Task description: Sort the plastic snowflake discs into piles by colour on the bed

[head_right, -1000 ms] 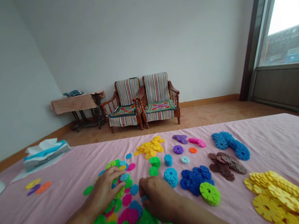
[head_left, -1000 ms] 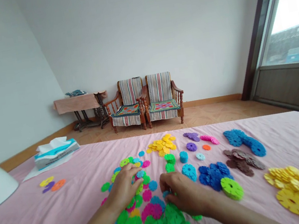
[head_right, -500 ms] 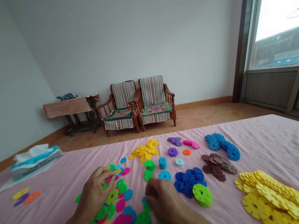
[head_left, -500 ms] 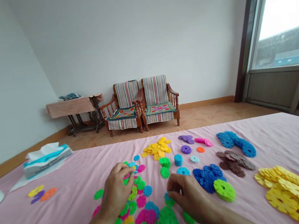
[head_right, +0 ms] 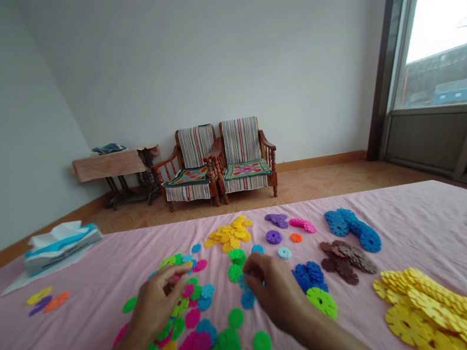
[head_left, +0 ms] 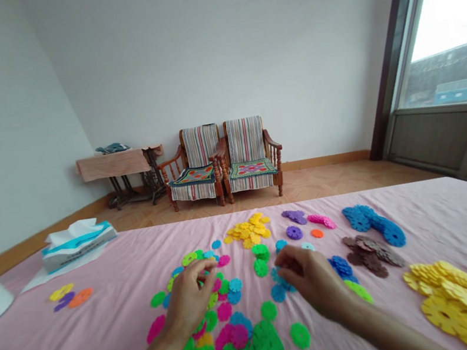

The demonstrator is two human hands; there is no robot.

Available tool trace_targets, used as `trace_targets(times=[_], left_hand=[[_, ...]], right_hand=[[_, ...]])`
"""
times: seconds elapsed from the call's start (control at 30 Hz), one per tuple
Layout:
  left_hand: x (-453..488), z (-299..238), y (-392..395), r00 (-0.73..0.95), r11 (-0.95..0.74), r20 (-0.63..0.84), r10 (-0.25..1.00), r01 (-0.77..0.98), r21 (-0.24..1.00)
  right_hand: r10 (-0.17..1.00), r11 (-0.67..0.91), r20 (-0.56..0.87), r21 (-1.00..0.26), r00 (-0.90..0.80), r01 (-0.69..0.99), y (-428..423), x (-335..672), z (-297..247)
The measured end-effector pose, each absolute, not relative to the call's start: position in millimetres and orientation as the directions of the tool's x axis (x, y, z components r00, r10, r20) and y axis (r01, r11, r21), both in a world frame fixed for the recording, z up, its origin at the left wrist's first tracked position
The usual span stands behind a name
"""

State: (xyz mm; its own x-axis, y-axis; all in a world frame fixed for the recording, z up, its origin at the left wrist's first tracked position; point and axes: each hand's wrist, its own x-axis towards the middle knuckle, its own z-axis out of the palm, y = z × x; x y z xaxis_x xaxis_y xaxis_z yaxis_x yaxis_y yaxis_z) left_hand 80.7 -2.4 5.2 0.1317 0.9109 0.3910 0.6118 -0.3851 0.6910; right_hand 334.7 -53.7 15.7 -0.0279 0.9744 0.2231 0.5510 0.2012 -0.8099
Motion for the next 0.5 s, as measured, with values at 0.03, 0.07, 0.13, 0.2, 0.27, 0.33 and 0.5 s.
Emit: trace_targets(times=[0.03,0.07,0.13,0.2,0.27,0.33,0.5], left_hand=[[76.2,5.9,0.4,0.102,-0.386,0.422,0.901,0.635,0.669],[71.1,5.8,3.7,0.071,-0.374,0.44,0.895,0.658,0.654],[60.4,2.5,11.3,0.001,-0.325,0.448,0.894,0.688,0.649],[50.6,-3.8,18.4,-0.056,-0.276,0.434,0.899,0.697,0.662],[43.5,-10.1,23.4,-0.093,-0.249,0.425,0.901,0.69,0.679],[39.8,-13.8,25.6,-0.12,-0.236,0.423,0.898,0.679,0.695],[39.8,-13.0,25.0,-0.162,-0.201,0.395,0.904,0.655,0.728]], right_hand=[[0.973,0.17,0.228,-0.817,0.038,0.55,-46.6,347.3,19.9],[0.971,0.139,0.222,-0.822,0.086,0.552,-38.6,361.1,23.5],[0.973,0.071,0.18,-0.832,0.146,0.55,-22.1,389.1,28.2],[0.975,-0.017,0.108,-0.835,0.194,0.55,-8.1,412.6,28.7],[0.973,-0.104,0.03,-0.824,0.227,0.556,1.3,428.1,26.1],[0.97,-0.177,-0.044,-0.804,0.24,0.568,6.4,435.4,21.8],[0.95,-0.308,-0.208,-0.736,0.232,0.602,12.7,434.4,10.6]])
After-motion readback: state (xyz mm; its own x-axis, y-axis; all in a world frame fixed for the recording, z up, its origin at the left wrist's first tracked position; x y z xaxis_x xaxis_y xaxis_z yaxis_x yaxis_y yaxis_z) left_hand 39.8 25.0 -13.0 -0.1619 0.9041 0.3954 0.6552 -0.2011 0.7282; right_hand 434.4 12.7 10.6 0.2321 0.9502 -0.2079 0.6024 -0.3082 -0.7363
